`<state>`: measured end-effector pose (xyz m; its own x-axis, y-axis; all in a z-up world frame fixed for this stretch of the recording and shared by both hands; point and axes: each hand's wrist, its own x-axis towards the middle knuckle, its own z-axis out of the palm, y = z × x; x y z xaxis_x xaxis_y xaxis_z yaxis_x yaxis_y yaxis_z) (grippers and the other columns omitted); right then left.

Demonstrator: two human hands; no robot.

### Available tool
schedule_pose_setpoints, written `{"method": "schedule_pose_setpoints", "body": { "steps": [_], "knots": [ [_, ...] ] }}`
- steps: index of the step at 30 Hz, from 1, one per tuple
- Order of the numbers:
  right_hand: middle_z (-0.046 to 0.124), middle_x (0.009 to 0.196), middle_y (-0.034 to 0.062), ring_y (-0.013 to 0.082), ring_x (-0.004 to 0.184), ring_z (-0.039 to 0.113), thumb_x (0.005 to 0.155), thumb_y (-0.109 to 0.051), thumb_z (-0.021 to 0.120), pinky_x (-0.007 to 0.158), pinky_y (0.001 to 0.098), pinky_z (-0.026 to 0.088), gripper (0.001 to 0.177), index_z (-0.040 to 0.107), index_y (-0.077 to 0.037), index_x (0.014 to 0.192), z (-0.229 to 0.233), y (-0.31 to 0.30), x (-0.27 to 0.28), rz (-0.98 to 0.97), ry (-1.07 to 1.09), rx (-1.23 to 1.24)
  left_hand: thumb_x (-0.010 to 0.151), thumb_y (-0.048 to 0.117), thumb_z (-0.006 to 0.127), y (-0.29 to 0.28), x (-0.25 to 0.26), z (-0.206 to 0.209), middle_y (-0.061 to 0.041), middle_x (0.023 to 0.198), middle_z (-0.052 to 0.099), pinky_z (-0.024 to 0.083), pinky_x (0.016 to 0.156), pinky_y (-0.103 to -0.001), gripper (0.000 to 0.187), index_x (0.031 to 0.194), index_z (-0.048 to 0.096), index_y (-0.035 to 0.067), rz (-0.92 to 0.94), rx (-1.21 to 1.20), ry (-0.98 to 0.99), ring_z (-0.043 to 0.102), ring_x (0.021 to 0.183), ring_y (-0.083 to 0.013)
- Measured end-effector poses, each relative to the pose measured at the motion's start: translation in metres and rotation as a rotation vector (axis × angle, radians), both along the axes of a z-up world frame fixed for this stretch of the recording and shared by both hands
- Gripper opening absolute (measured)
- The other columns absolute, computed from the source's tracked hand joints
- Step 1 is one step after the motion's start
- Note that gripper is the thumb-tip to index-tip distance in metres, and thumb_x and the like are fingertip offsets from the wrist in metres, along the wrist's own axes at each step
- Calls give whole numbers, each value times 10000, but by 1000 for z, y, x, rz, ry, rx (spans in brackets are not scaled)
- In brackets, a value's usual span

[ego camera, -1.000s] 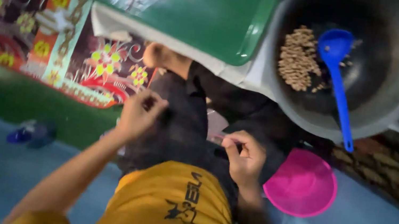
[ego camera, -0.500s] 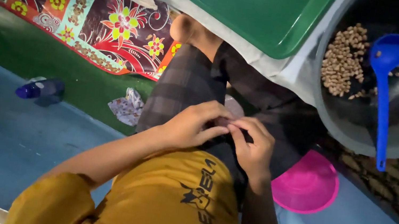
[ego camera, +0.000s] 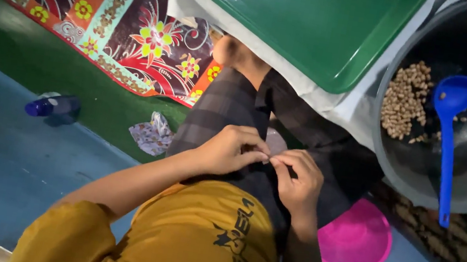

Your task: Packaging roasted peanuts from a large pot into small plastic bags using a spoon and hands.

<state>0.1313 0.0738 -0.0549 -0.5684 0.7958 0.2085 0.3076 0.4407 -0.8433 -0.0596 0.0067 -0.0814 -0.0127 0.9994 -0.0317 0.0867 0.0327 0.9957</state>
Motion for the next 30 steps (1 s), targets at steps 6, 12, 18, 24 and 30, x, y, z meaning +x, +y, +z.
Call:
{"method": "schedule_pose_setpoints", "body": {
  "steps": [6, 12, 18, 24, 30],
  "knots": [
    [751, 848, 85, 280, 787, 735, 873, -278, 839, 729, 368, 591, 277, 741, -64, 1017, -29, -4, 16, -68, -23, -99, 900, 65, 768, 16, -13, 24, -123, 712, 659, 539, 570, -318, 43, 877, 770, 29, -65, 29, 30, 661, 626, -247],
    [770, 982, 165, 234, 942, 730, 994, -376, 684, 845, 380, 569, 436, 684, -2, 1219, -117, -6, 51, -212, 157, -462, 911, 147, 742, 73, -46, 89, -127, 776, 683, 556, 625, -385, 87, 970, 750, 83, -93, 153, 168, 697, 724, -334],
    [703, 831, 23, 90, 682, 596, 922, -58, 695, 636, 207, 479, 141, 732, -9, 1049, -93, 4, 38, -315, 43, -621, 863, -46, 621, 181, -79, 171, 1, 720, 652, 435, 503, -189, 142, 970, 659, 39, -122, 226, 118, 559, 547, -72],
    [741, 814, 50, 135, 615, 605, 869, -123, 729, 584, 253, 500, 159, 751, -12, 980, -69, 5, 27, -245, -103, -425, 909, 180, 701, 250, -96, 174, 6, 739, 657, 453, 591, -220, 141, 807, 721, 84, 104, 330, 239, 584, 613, -95],
    [720, 816, 32, 123, 635, 580, 868, -98, 720, 603, 244, 487, 145, 739, -5, 977, -62, 5, 30, -233, -43, -429, 1003, 11, 708, 260, -91, 110, -123, 941, 699, 553, 624, -267, 127, 1116, 659, -21, 43, 543, -31, 611, 673, -166]
  ]
}}
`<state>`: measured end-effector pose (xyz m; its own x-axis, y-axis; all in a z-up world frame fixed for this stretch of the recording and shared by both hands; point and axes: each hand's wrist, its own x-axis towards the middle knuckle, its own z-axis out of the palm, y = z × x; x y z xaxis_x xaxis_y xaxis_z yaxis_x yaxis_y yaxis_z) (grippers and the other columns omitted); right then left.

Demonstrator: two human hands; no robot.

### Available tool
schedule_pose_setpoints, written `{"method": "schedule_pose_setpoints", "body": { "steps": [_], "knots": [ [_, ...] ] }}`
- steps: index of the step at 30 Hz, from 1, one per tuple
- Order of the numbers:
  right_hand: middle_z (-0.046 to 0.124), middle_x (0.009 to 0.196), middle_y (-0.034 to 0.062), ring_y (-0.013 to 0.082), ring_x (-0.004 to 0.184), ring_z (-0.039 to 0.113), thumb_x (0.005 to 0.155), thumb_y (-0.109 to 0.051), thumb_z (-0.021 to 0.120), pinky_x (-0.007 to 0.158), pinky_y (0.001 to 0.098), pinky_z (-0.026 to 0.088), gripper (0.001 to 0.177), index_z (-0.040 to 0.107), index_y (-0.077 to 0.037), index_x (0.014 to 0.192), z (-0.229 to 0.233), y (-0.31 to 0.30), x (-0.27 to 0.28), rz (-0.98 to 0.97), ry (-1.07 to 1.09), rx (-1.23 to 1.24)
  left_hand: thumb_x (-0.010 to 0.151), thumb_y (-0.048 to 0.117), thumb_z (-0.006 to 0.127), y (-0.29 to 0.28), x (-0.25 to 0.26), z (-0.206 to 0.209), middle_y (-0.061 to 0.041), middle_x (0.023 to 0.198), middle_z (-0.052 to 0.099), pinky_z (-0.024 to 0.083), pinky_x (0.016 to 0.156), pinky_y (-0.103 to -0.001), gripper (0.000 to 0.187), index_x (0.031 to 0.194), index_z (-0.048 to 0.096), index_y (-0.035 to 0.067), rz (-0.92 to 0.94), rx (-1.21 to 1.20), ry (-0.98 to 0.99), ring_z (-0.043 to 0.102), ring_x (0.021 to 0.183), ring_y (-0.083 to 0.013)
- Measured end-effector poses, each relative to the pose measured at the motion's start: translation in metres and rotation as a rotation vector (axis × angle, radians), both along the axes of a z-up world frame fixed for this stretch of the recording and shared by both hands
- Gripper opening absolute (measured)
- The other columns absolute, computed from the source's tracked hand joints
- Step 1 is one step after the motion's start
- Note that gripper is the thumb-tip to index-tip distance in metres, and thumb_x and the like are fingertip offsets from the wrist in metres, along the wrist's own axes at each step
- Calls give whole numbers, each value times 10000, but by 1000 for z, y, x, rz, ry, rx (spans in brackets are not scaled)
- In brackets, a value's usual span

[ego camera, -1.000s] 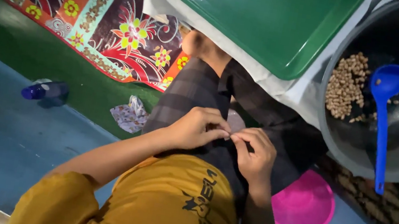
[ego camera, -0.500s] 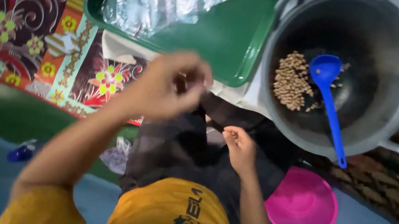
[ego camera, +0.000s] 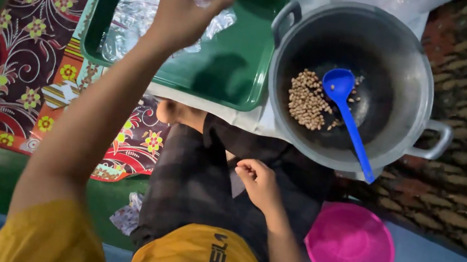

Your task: Packaging roasted peanuts from a large pot into small plastic bags using a spoon and hands.

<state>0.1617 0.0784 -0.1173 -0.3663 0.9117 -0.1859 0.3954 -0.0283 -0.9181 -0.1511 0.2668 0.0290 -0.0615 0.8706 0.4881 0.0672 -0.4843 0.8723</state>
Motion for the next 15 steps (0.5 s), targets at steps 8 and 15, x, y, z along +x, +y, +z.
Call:
{"method": "schedule_pose_setpoints", "body": {
  "steps": [8, 15],
  "knots": [
    [741, 880, 45, 183, 659, 616, 879, -116, 689, 631, 286, 505, 127, 718, -31, 968, 3, -5, 1, 145, -76, 106, 809, 188, 878, -44, -21, -90, -195, 1112, 618, 537, 853, -426, 378, 1074, 710, -22, 432, -221, 955, 605, 1033, -372],
    [754, 904, 45, 190, 696, 649, 870, -113, 690, 659, 287, 523, 138, 723, -26, 973, 38, -18, 5, 90, -67, 69, 892, 105, 669, -38, -12, -88, -220, 1037, 683, 537, 812, -456, 166, 847, 748, -34, 350, -270, 903, 634, 879, -401]
  ]
}}
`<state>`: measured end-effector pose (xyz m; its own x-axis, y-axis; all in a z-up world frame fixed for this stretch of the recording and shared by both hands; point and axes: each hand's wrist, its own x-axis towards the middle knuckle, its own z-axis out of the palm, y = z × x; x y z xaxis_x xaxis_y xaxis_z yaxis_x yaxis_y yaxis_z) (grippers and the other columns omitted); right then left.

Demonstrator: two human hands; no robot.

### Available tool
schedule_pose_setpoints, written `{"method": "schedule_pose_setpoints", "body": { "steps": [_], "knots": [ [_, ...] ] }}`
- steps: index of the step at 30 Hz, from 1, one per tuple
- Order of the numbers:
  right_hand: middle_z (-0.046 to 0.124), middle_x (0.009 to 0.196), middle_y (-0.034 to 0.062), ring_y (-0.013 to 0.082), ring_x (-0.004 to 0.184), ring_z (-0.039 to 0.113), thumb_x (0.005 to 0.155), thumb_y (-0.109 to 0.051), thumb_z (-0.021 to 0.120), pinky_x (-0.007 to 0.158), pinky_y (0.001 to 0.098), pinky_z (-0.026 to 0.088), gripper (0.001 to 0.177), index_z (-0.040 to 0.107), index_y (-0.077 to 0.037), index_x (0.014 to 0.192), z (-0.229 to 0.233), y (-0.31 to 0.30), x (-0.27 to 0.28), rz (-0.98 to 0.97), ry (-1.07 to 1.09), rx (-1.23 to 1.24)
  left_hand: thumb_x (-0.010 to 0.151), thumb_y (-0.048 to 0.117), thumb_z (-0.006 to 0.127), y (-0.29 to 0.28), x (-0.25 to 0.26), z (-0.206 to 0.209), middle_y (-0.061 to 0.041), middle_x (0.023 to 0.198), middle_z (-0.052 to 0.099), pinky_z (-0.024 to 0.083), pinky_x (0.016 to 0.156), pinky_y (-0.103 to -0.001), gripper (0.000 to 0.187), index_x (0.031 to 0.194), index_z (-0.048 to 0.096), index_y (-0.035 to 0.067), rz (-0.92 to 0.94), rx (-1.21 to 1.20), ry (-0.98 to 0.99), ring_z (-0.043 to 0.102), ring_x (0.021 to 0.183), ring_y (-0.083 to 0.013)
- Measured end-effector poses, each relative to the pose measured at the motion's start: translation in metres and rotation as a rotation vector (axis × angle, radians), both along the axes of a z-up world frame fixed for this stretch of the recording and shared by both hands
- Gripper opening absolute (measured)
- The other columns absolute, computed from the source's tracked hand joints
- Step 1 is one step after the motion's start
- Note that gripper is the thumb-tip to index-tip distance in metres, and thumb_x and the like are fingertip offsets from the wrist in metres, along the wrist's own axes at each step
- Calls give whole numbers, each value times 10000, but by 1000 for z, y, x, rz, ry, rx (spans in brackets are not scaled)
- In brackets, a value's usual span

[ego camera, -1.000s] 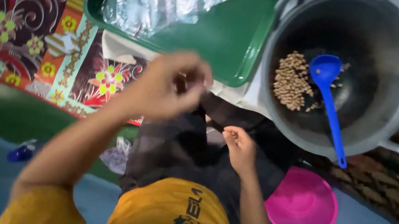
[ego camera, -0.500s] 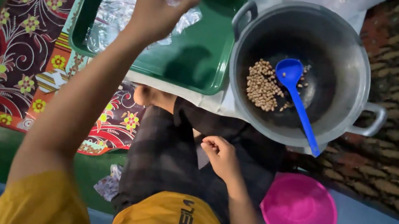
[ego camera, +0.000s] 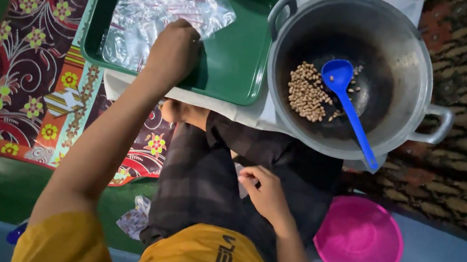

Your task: Packaging roasted peanuts from a large pot into small plastic bags using a spoon and hands.

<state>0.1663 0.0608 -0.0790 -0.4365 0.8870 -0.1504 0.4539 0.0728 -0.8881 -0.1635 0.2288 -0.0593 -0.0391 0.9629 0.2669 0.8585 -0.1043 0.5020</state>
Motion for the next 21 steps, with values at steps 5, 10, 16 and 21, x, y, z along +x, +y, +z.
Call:
{"method": "schedule_pose_setpoints", "body": {
  "steps": [5, 10, 16, 21],
  "knots": [
    [762, 918, 123, 306, 908, 742, 927, -140, 726, 804, 390, 604, 101, 777, -109, 1009, 13, -13, 16, -15, -98, -76, 800, 120, 859, -9, -3, 11, -89, 846, 687, 575, 700, -416, 103, 855, 772, 121, 5, 22, 212, 692, 792, -311],
    [775, 918, 93, 287, 877, 750, 928, -132, 739, 797, 383, 604, 84, 787, -108, 992, 33, -3, 25, 19, -36, 12, 864, 225, 864, -30, 2, 43, -60, 876, 696, 551, 779, -429, 111, 875, 769, 168, 20, 16, 43, 685, 866, -305],
    [757, 1053, 124, 270, 940, 748, 909, -101, 764, 831, 379, 609, 243, 734, -63, 1147, 44, -4, 15, -74, 197, -3, 1045, 205, 706, -90, 50, 79, -138, 880, 739, 552, 846, -458, 137, 1000, 764, 88, -87, 44, -440, 719, 911, -380],
    [570, 1393, 262, 304, 1121, 676, 894, -148, 777, 940, 398, 601, 732, 413, 18, 1506, 37, -5, -2, -189, 638, -259, 1043, 210, 597, -144, 104, 69, -167, 781, 740, 570, 792, -445, 221, 990, 752, 62, -146, -177, -779, 744, 800, -354]
  ]
}}
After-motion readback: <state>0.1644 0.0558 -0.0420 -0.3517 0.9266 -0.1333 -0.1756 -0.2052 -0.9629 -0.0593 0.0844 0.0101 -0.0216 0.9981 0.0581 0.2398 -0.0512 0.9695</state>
